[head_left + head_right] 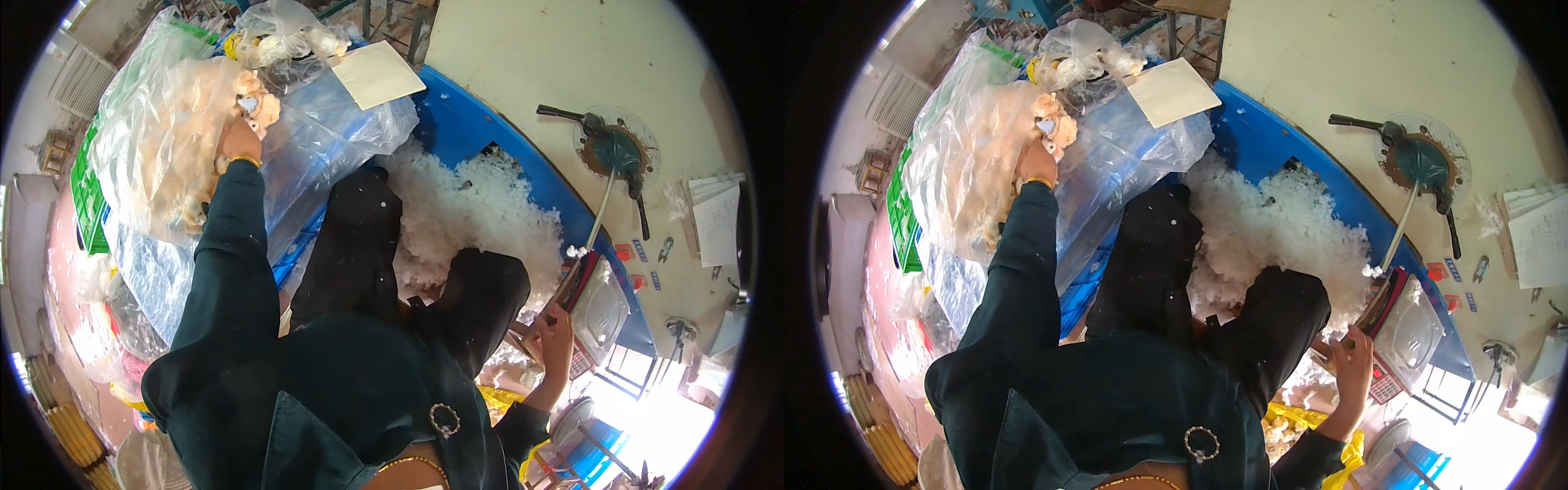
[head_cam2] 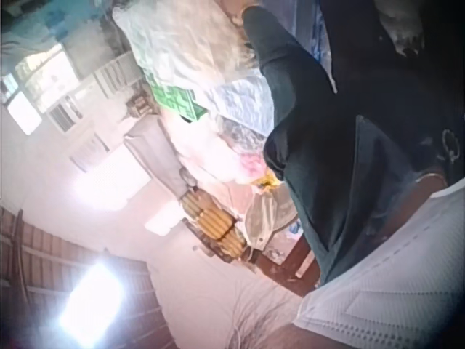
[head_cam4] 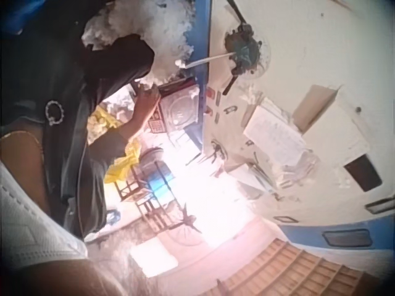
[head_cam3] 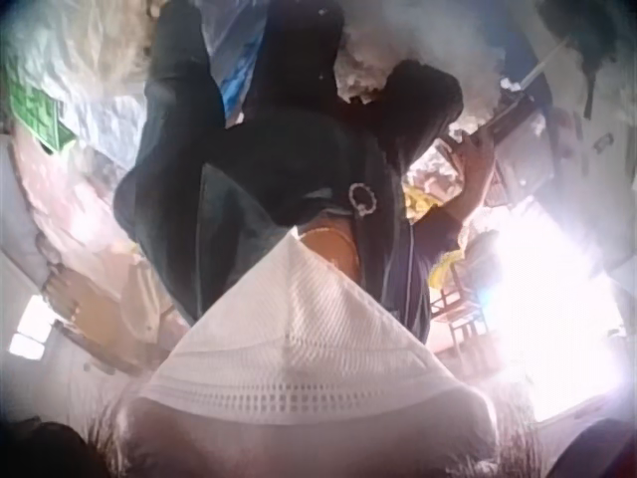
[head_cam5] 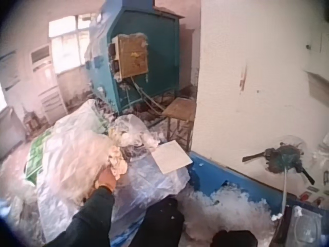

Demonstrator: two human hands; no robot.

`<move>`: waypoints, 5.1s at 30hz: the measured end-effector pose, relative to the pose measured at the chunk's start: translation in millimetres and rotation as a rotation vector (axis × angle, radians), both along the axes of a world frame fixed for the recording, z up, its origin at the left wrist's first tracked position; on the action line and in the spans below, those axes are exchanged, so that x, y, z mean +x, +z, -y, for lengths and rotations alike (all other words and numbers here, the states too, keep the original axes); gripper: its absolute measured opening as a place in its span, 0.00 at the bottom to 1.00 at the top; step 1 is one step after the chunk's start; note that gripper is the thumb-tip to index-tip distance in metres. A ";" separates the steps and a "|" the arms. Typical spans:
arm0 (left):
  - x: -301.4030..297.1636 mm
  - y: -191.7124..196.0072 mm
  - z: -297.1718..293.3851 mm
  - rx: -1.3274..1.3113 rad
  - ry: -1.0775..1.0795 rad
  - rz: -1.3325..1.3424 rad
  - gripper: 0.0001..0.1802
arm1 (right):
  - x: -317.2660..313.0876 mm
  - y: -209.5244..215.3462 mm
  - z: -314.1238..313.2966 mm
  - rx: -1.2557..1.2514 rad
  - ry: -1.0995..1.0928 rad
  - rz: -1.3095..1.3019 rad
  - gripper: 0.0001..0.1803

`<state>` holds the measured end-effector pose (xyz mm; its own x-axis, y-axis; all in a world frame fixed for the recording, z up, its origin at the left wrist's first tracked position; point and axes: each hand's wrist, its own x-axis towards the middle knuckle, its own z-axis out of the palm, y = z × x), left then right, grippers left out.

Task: The person sits on the floor and repeatedly picks up small white stuffed animal bodies, then uses a manual stuffing machine to fill them with white fluffy material. The person handles each item one at a time, compressing and shaping the stuffed animals before placing them into a yellow bag.

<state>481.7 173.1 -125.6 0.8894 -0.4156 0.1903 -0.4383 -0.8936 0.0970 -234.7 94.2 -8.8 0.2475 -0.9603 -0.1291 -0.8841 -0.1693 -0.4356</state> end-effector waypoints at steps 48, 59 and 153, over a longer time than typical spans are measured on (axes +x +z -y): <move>-472.3 125.7 221.3 -0.783 -1.145 -1.410 0.17 | 107.0 9.7 157.8 -0.393 -0.419 0.862 0.15; -494.1 131.5 160.4 -0.804 -1.712 -1.192 0.31 | 85.1 11.9 110.1 -0.427 -0.195 1.059 0.05; -484.6 133.8 247.1 -1.000 -1.009 -1.706 0.12 | 120.1 20.6 182.9 -0.216 -0.479 1.329 0.12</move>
